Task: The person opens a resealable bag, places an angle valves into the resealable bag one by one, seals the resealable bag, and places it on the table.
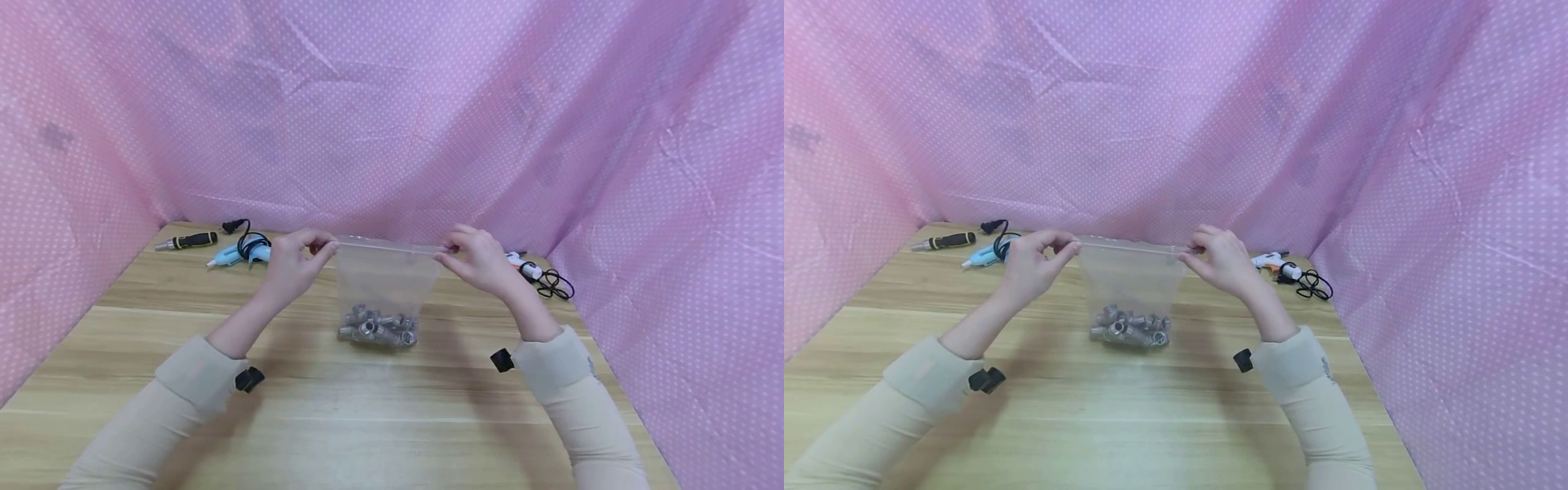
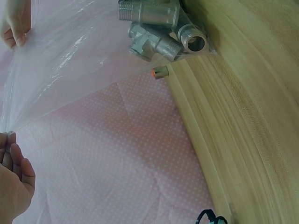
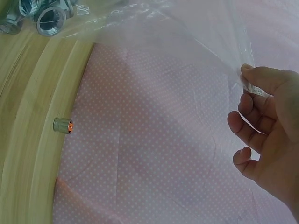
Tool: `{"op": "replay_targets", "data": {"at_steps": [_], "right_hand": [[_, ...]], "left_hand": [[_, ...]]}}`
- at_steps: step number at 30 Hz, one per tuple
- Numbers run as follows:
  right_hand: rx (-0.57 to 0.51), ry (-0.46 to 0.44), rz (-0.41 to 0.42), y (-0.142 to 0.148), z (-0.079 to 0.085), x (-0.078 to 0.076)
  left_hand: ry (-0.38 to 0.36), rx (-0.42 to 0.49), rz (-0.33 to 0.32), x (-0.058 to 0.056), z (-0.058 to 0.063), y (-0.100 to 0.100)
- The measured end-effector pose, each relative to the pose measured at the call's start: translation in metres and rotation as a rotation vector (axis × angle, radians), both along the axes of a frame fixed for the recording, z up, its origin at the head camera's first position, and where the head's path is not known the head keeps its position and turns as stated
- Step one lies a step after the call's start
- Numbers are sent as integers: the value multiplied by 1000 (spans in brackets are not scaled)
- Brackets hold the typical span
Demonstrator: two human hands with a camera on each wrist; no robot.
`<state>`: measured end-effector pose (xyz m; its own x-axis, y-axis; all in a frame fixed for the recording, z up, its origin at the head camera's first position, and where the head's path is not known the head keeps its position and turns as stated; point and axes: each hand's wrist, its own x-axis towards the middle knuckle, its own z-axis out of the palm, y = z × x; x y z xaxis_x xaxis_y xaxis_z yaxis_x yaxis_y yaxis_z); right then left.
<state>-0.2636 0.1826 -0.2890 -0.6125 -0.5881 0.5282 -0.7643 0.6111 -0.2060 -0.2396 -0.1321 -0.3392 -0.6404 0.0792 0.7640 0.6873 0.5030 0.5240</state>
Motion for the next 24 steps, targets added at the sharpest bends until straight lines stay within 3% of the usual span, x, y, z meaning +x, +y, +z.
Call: {"op": "replay_targets", "data": {"at_steps": [13,18,21,24], "right_hand": [[-15,30,16,14,-3,-3],[-88,-1,21,16,-8,-2],[-159,-71,-4,16,-13,-2],[-223,-122,-46,16,-18,-2]], "left_hand": [[-56,-1,18,-1,2,0],[-62,15,14,-2,0,0],[-157,65,-41,-2,-7,0],[-344,133,-176,-1,-21,1]]}}
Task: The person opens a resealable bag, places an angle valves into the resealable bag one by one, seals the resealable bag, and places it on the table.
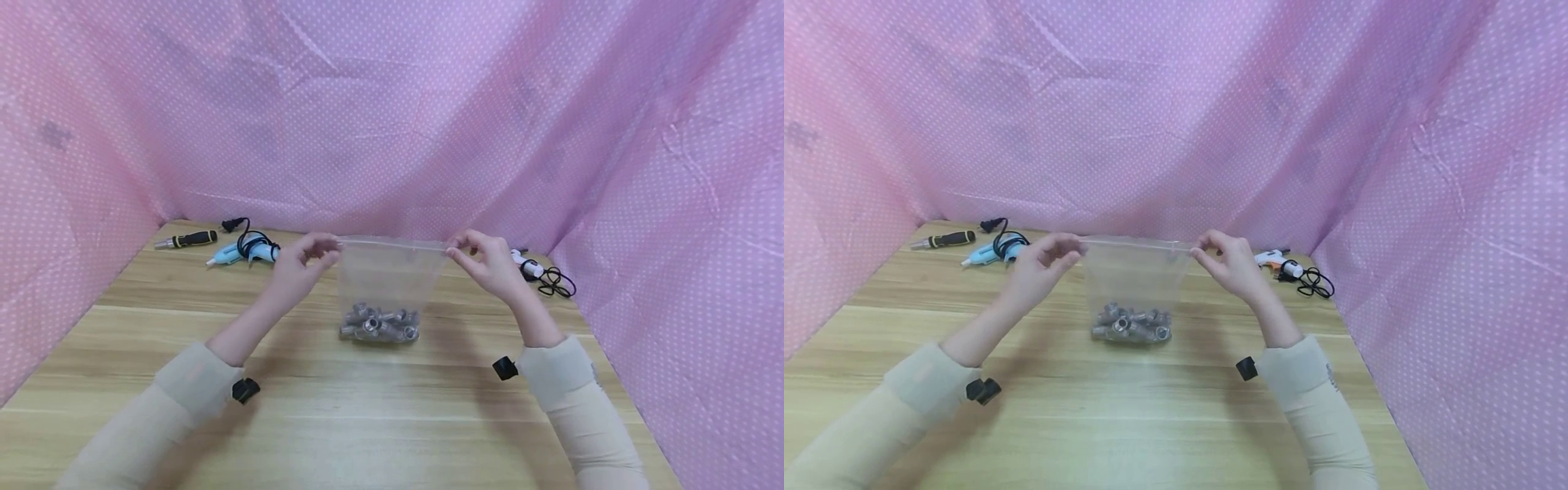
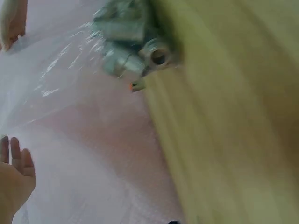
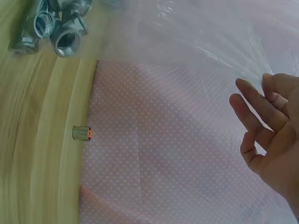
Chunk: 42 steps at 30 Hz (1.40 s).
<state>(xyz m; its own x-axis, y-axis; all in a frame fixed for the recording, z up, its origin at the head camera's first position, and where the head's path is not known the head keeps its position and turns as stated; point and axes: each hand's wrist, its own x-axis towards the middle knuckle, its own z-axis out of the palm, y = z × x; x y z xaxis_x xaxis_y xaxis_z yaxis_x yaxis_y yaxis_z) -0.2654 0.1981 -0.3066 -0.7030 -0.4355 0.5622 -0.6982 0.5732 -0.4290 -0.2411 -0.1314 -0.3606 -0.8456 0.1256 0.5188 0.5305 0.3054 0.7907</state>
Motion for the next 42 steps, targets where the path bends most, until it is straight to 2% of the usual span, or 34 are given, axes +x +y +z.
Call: {"op": "replay_targets", "data": {"at_steps": [2,5,7,8,12,16,18,21,24,26,28,29,30,33,35,38,42], "right_hand": [[-37,-26,-10,-1,-2,-1],[-88,-49,-22,-3,-5,-3],[-129,-66,-29,-5,-7,-6],[-146,-72,-37,-7,-8,-7],[-234,-107,-51,-15,-8,-6],[-224,-76,-79,-23,-1,3],[-188,-63,-87,-25,1,7],[-163,-104,-63,-25,2,6],[-156,-169,-32,-19,-6,-7],[-144,-199,-23,-14,-12,-15],[-135,-245,-9,-8,-19,-22],[-127,-270,2,-6,-21,-23],[-116,-299,11,-5,-22,-24],[-82,-416,50,0,-25,-23],[-46,-473,66,2,-32,-25],[16,-508,75,6,-51,-33],[114,-507,58,4,-76,-43]], "left_hand": [[-158,25,-93,-1,-15,2],[-374,-29,-190,-1,-41,7],[-475,-93,-221,-1,-58,10],[-499,-127,-237,-1,-65,11],[-505,-231,-293,0,-86,14],[-408,-317,-320,-1,-97,16],[-360,-332,-324,-3,-100,18],[-323,-323,-342,-6,-103,20],[-324,-299,-372,-8,-104,21],[-338,-296,-380,-7,-104,21],[-394,-280,-407,-3,-101,19],[-418,-279,-414,1,-100,17],[-449,-286,-412,8,-93,16],[-532,-274,-456,21,-89,12],[-559,-261,-477,28,-88,11],[-584,-212,-504,33,-93,9],[-602,-185,-460,39,-96,7]]}}
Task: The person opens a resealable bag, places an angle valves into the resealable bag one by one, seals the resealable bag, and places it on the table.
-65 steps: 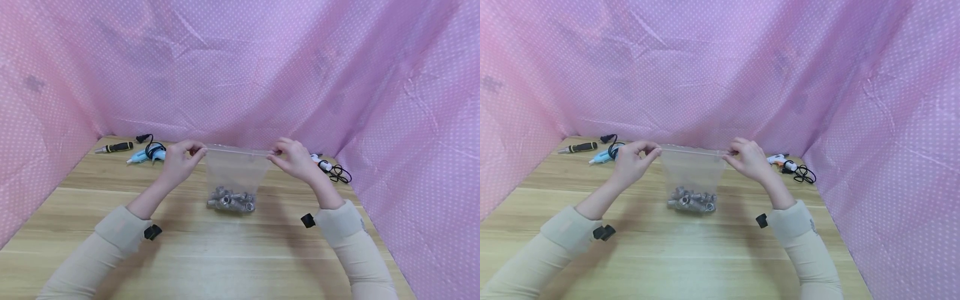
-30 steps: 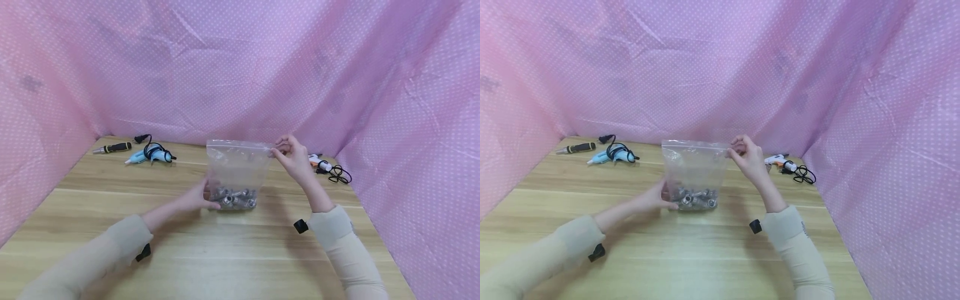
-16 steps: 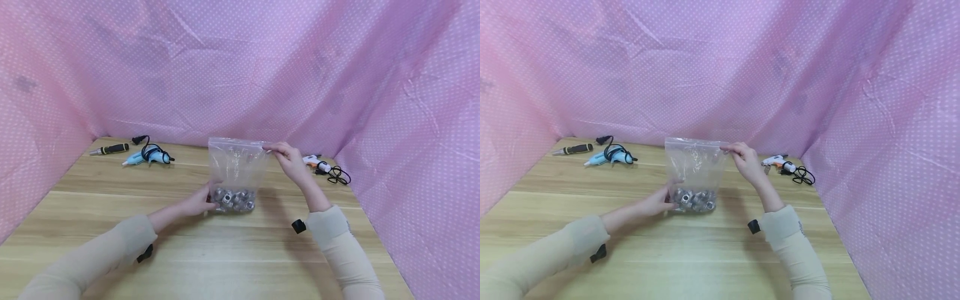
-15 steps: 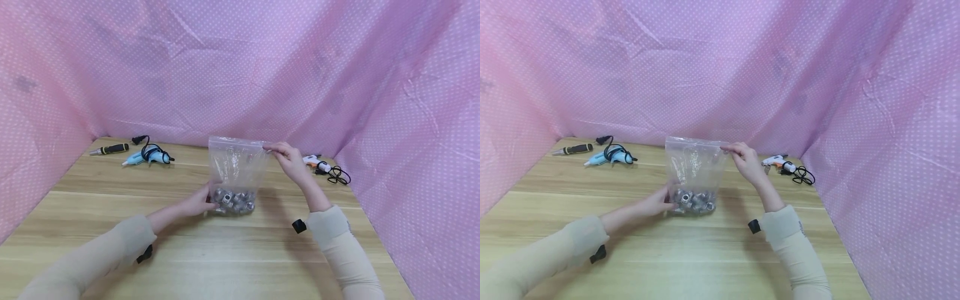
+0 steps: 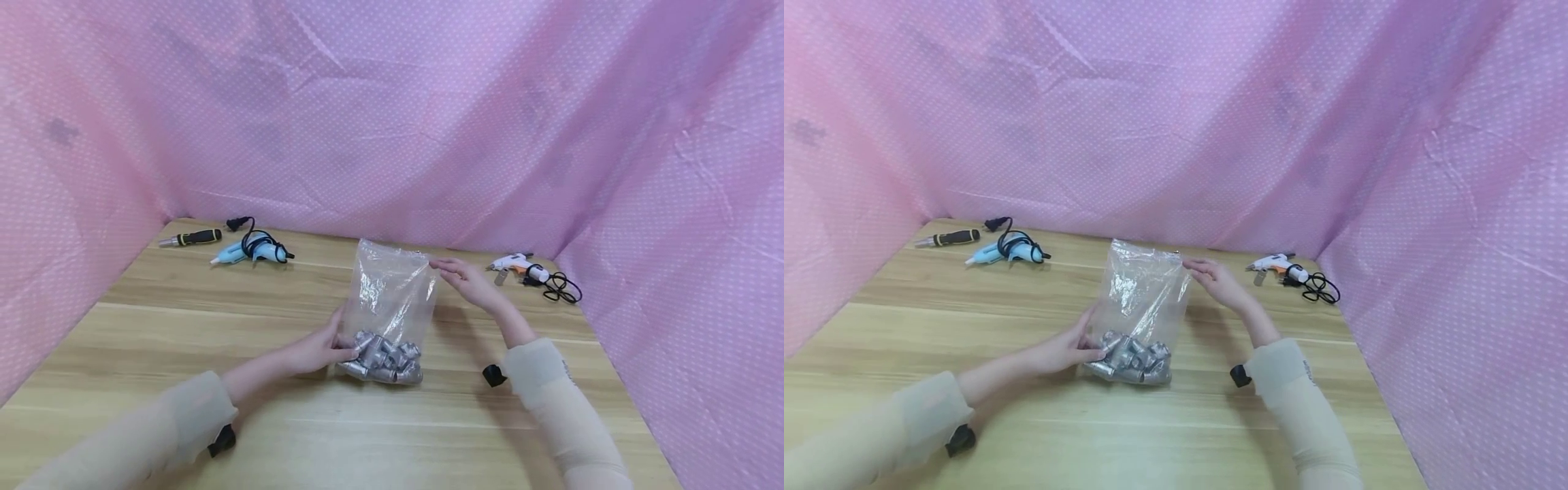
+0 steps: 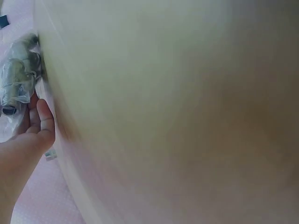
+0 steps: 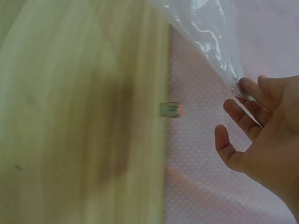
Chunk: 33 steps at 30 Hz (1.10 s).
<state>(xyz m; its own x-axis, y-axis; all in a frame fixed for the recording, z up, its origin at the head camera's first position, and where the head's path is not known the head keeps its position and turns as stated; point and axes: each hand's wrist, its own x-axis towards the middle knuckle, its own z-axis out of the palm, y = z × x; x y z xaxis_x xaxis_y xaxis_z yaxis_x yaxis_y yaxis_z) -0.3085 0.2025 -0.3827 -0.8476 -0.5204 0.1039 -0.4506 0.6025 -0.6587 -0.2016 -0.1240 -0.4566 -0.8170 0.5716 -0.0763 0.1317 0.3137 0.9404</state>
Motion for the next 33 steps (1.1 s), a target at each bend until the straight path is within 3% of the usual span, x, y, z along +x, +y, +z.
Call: {"op": "replay_targets", "data": {"at_steps": [4,8,12,18,21,24,27,29,33], "right_hand": [[61,-30,-14,-4,-23,-6],[126,-60,-28,-10,-39,-11],[206,-54,-6,-17,-50,-17],[284,-59,45,-24,-61,-23],[330,-57,59,-26,-65,-25],[381,-38,75,-26,-68,-28],[442,-6,91,-26,-74,-33],[476,8,103,-27,-77,-35],[516,19,115,-30,-82,-39]], "left_hand": [[18,-10,19,2,-3,0],[52,-12,-35,2,-2,-1],[124,-81,-76,1,-1,-2],[263,-254,-70,-3,4,-3],[332,-353,-18,-4,8,-2],[454,-481,48,-6,11,0],[540,-583,52,-11,13,0],[543,-617,12,-15,13,0],[451,-630,-52,-21,13,-4]]}}
